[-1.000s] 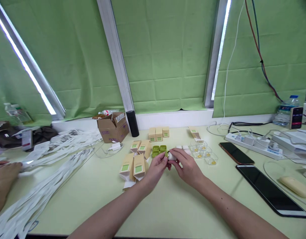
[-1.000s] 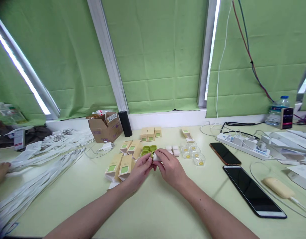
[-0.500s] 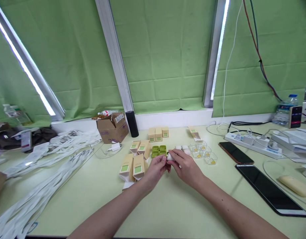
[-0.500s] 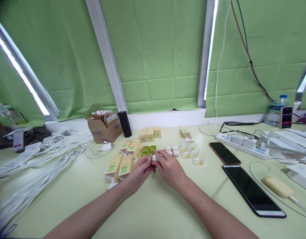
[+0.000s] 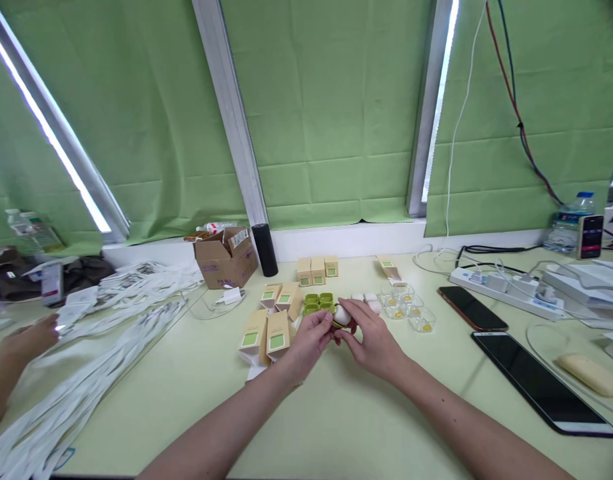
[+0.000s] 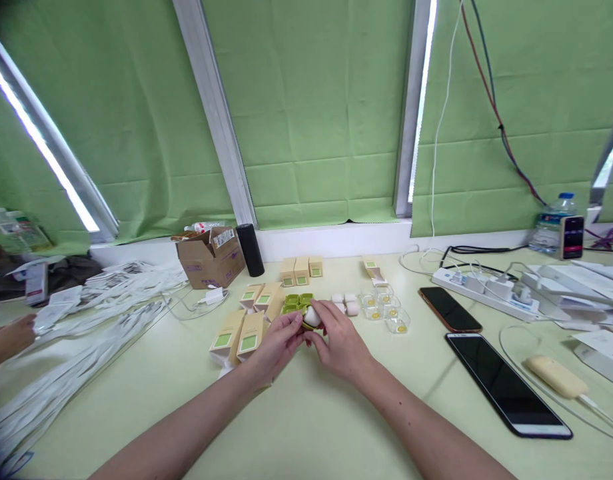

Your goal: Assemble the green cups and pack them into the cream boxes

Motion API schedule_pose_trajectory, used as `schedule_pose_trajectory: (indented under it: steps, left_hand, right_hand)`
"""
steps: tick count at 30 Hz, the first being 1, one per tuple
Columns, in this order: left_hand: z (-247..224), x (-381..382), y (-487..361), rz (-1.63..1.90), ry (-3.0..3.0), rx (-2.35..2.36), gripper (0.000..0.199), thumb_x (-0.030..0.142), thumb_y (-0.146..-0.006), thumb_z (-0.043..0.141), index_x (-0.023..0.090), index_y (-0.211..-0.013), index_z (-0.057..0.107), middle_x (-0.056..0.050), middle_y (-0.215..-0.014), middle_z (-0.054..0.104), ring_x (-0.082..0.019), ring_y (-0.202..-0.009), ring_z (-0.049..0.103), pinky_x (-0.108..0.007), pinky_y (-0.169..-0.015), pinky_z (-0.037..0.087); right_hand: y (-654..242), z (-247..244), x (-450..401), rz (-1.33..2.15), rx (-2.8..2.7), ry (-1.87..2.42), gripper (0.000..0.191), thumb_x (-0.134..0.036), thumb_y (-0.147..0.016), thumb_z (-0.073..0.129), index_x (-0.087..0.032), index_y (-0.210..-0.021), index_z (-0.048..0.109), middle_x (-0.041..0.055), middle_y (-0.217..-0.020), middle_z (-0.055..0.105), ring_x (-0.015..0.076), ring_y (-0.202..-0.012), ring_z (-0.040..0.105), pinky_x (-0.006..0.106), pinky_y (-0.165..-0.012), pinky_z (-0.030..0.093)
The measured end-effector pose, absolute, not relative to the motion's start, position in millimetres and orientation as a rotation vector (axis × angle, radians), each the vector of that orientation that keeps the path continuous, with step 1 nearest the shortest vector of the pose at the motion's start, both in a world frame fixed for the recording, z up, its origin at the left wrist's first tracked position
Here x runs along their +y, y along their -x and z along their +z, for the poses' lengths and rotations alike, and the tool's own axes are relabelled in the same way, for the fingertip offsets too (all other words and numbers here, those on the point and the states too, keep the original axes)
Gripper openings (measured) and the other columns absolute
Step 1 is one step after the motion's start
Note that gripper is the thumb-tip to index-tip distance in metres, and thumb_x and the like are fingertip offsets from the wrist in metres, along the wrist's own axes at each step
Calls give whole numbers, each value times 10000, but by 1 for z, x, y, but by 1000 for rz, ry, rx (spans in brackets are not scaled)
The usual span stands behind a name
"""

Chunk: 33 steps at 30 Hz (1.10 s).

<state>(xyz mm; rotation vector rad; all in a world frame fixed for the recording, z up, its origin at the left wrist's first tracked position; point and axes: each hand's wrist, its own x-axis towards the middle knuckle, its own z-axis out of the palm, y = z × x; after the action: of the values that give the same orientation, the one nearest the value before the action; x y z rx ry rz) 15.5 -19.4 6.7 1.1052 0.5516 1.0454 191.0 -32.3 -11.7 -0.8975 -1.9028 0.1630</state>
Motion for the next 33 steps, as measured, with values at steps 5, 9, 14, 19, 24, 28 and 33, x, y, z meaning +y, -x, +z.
schedule_pose_trajectory:
  steps: [5,9,14,19,24,28,33]
  left_hand:
    - [1,-16,-13,1048,-1005,567,391,462,-849,833,103,-968,733,-101,-897,725,-155,-745,648,-302,-720,532]
    - [0,-16,-14,1020,-1028,552,408,512,-899,764,113,-972,718,-102,-865,721,-171,-740,660,-315,-715,535]
    - [2,-18,-14,1159,-1225,691,458,565,-928,695,152,-1124,713,-118,-1031,714,-219,-900,660,-335,-772,538]
    - [6,-21,-3,1452,-1920,907,436,302,-982,653,268,-1408,571,-132,-1382,593,-275,-1250,563,-427,-1055,474]
    - [7,-23,3,1491,-2598,944,528,91,-965,557,294,-1451,521,-144,-1341,536,-307,-1289,523,-523,-1065,487]
    - [8,-22,2,1471,-2852,920,524,34,-956,535,284,-1416,558,-143,-1282,559,-305,-1243,537,-507,-1037,504]
    - [10,-25,2,1455,-2829,877,454,98,-977,574,265,-1399,588,-135,-1219,617,-297,-1185,578,-487,-1031,504]
  right_hand:
    - [-190,-13,-30,375,-1767,975,646,-174,-906,629,-263,-1501,395,109,-1219,667,203,-815,655,422,-780,621]
    - [-190,-9,-31,487,-1668,991,554,-234,-899,661,-278,-1408,446,90,-1196,668,215,-901,659,421,-813,607]
    - [-189,-4,-33,688,-1508,909,494,-349,-917,692,-284,-1345,454,72,-1178,675,210,-950,699,440,-923,602]
    - [-191,0,-29,910,-1311,800,504,-518,-904,724,-270,-1253,458,23,-965,711,206,-850,720,412,-854,611]
    - [-192,4,-26,1118,-1199,767,571,-620,-824,779,-252,-1144,481,-18,-781,703,198,-681,706,402,-756,602]
    - [-188,6,-27,1292,-1172,743,634,-654,-759,824,-248,-1110,486,-9,-766,732,197,-653,709,400,-726,606]
    - [-187,5,-28,1306,-1217,764,585,-682,-797,768,-238,-1092,526,-8,-741,721,185,-610,682,372,-650,593]
